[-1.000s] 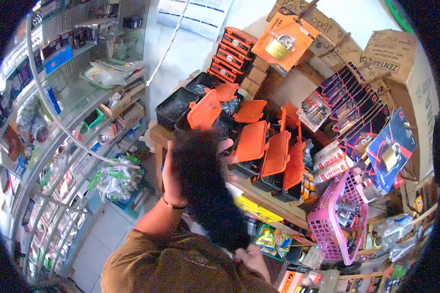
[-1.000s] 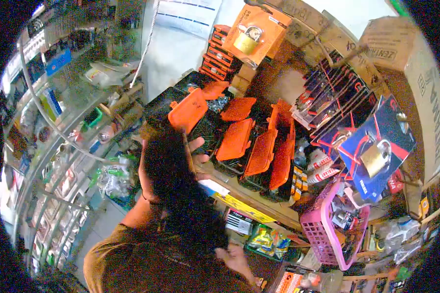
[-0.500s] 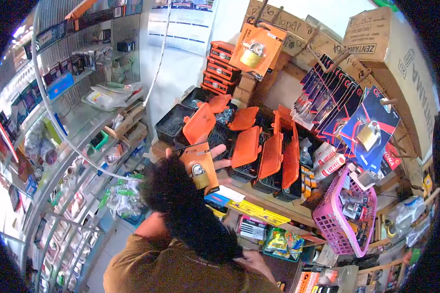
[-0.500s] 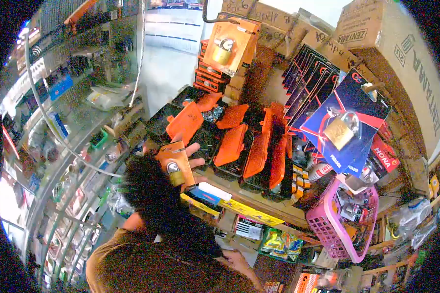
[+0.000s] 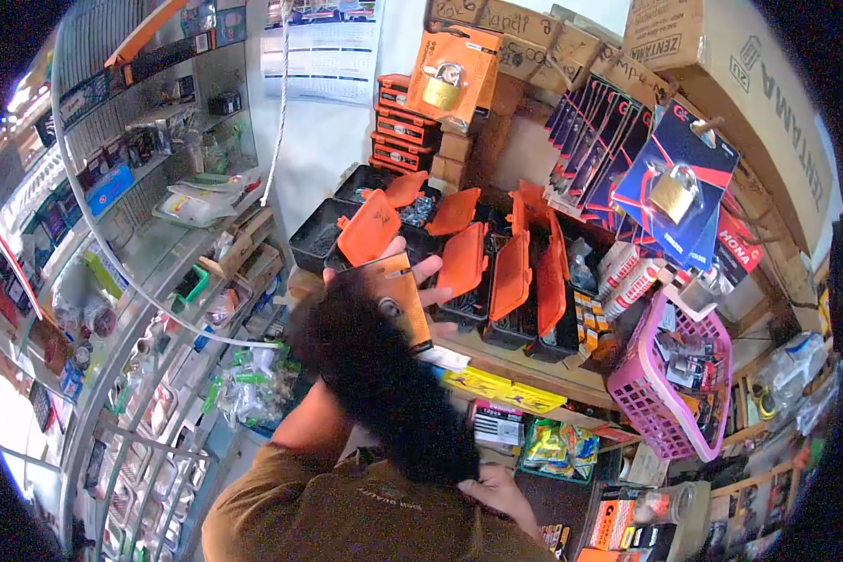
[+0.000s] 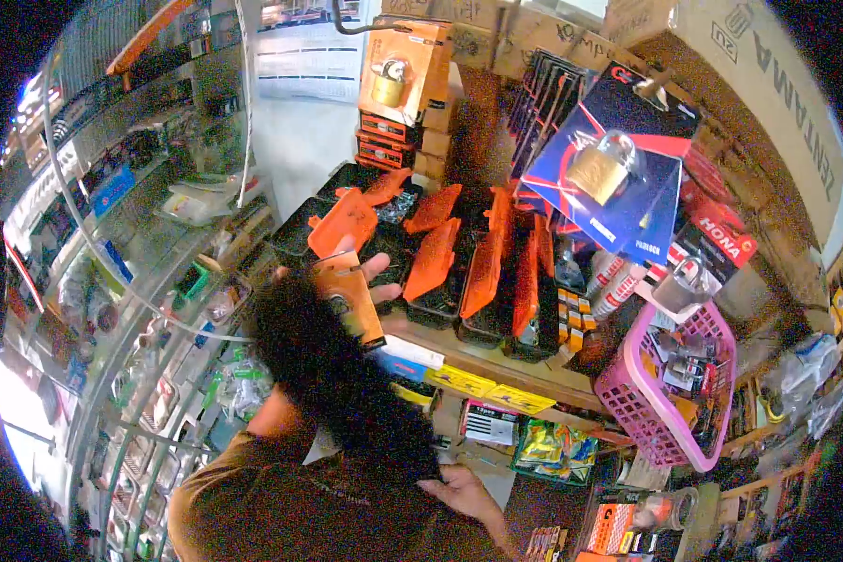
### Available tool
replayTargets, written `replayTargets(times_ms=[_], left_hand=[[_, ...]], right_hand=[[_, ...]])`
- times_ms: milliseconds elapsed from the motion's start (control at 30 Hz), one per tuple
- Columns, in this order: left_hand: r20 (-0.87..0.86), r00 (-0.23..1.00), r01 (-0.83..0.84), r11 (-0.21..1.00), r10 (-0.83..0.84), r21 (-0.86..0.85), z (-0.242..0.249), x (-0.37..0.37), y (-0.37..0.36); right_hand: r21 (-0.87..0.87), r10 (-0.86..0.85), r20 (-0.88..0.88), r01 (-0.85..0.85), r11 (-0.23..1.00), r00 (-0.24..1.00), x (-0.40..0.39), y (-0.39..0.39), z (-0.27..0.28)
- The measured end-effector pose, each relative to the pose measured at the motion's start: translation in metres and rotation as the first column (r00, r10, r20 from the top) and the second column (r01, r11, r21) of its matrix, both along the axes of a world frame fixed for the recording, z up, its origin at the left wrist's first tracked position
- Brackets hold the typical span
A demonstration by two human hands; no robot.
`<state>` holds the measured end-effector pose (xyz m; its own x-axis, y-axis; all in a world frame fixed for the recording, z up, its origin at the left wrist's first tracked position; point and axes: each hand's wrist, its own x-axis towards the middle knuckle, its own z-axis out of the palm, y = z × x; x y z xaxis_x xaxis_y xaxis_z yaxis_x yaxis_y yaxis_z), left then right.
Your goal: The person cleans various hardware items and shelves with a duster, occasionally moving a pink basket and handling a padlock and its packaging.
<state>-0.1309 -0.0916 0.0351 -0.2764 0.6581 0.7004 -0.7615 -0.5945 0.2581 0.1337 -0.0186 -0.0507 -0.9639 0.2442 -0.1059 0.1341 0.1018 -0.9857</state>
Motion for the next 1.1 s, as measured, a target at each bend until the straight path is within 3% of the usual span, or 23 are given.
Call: replayTargets(times_ms=[33,133,200,267,333,400,433,467,500,533,600,633,667,700,733,800,833,867,933,967,1000,1067,1100], left_hand=[[0.0,1.0,0.005,1.0,-0.005,-0.006,0.001,0.002,0.0],[0.433,0.854,-0.129,0.924,0.288,-0.361,0.004,0.01,-0.003],[0.369,0.877,-0.151,0.905,0.308,-0.397,0.0,0.012,-0.006],[0.053,0.998,-0.02,0.999,0.022,-0.046,-0.002,0.009,-0.003],[0.01,1.0,-0.024,1.0,0.024,-0.005,-0.002,0.01,-0.002],[0.496,0.855,-0.042,0.972,0.155,-0.232,0.008,0.021,-0.008],[0.5,0.856,-0.028,0.977,0.133,-0.211,0.016,0.028,-0.007],[0.503,0.853,-0.032,0.976,0.138,-0.214,0.011,0.026,-0.006],[0.289,0.951,-0.061,0.984,0.109,-0.17,0.003,0.02,-0.003],[0.054,0.995,-0.078,0.99,0.085,-0.118,-0.004,0.015,0.0],[0.038,0.999,-0.009,0.999,0.011,-0.047,-0.002,0.017,0.005],[0.083,0.983,-0.148,0.977,0.163,-0.154,0.003,0.023,0.005],[0.113,0.943,-0.276,0.924,0.314,-0.265,0.01,0.03,0.004],[0.383,0.888,-0.137,0.941,0.255,-0.309,0.023,0.035,0.004],[0.378,0.89,-0.138,0.942,0.254,-0.307,0.02,0.036,0.006],[0.167,0.969,-0.137,0.956,0.184,-0.259,0.006,0.032,0.011],[0.084,0.992,-0.078,0.981,0.095,-0.179,0.011,0.026,0.012],[-0.093,0.912,-0.388,0.769,0.399,-0.508,0.014,0.038,0.009],[0.113,0.966,-0.188,0.931,0.233,-0.312,0.024,0.04,0.009],[0.538,0.827,-0.001,0.958,0.162,-0.287,0.033,0.042,0.011],[0.538,0.827,-0.003,0.959,0.162,-0.283,0.028,0.041,0.012],[0.037,0.968,-0.229,0.933,0.249,-0.276,0.01,0.032,0.016],[0.05,0.988,-0.135,0.97,0.148,-0.204,0.009,0.024,0.018]], right_hand=[[-0.006,-0.005,0.0,0.005,1.0,1.0,0.003,0.003,-0.011],[-0.247,-0.047,0.116,0.074,0.966,0.992,0.01,0.01,-0.037],[-0.368,-0.023,0.052,0.04,0.929,0.998,0.008,0.012,-0.03],[-0.231,-0.017,0.077,0.035,0.972,0.997,0.005,0.008,-0.023],[-0.068,0.007,0.057,-0.003,0.998,0.998,0.006,0.008,-0.024],[-0.155,-0.013,0.077,0.025,0.988,0.997,0.008,0.012,-0.03],[-0.274,-0.06,0.073,0.078,0.958,0.995,0.007,0.012,-0.029],[-0.389,-0.109,0.075,0.13,0.912,0.991,0.007,0.012,-0.027],[-0.138,-0.024,0.108,0.039,0.99,0.994,0.008,0.013,-0.022],[-0.139,-0.024,0.107,0.039,0.99,0.994,0.009,0.014,-0.019],[-0.031,0.098,-0.053,-0.1,0.995,0.994,0.009,0.017,-0.016],[-0.03,0.1,-0.055,-0.102,0.994,0.993,0.01,0.02,-0.019],[-0.262,-0.01,-0.03,0.002,0.965,0.999,0.012,0.022,-0.026],[-0.476,-0.112,0.019,0.107,0.873,0.994,0.014,0.023,-0.029],[-0.476,-0.113,0.013,0.105,0.873,0.994,0.015,0.021,-0.028],[0.107,-0.027,-0.089,0.037,0.994,0.996,0.012,0.017,-0.024],[0.181,0.128,-0.121,-0.105,0.978,0.984,0.01,0.025,-0.043],[0.183,0.123,-0.133,-0.098,0.978,0.983,0.015,0.03,-0.055],[-0.359,-0.096,0.047,0.107,0.927,0.994,0.014,0.028,-0.035],[-0.355,-0.161,0.065,0.174,0.919,0.985,0.011,0.027,-0.031],[-0.352,-0.159,0.065,0.171,0.92,0.985,0.009,0.026,-0.031],[0.11,0.028,-0.095,-0.017,0.994,0.995,0.005,0.024,-0.034],[0.343,0.228,-0.142,-0.168,0.924,0.963,0.003,0.035,-0.038]])
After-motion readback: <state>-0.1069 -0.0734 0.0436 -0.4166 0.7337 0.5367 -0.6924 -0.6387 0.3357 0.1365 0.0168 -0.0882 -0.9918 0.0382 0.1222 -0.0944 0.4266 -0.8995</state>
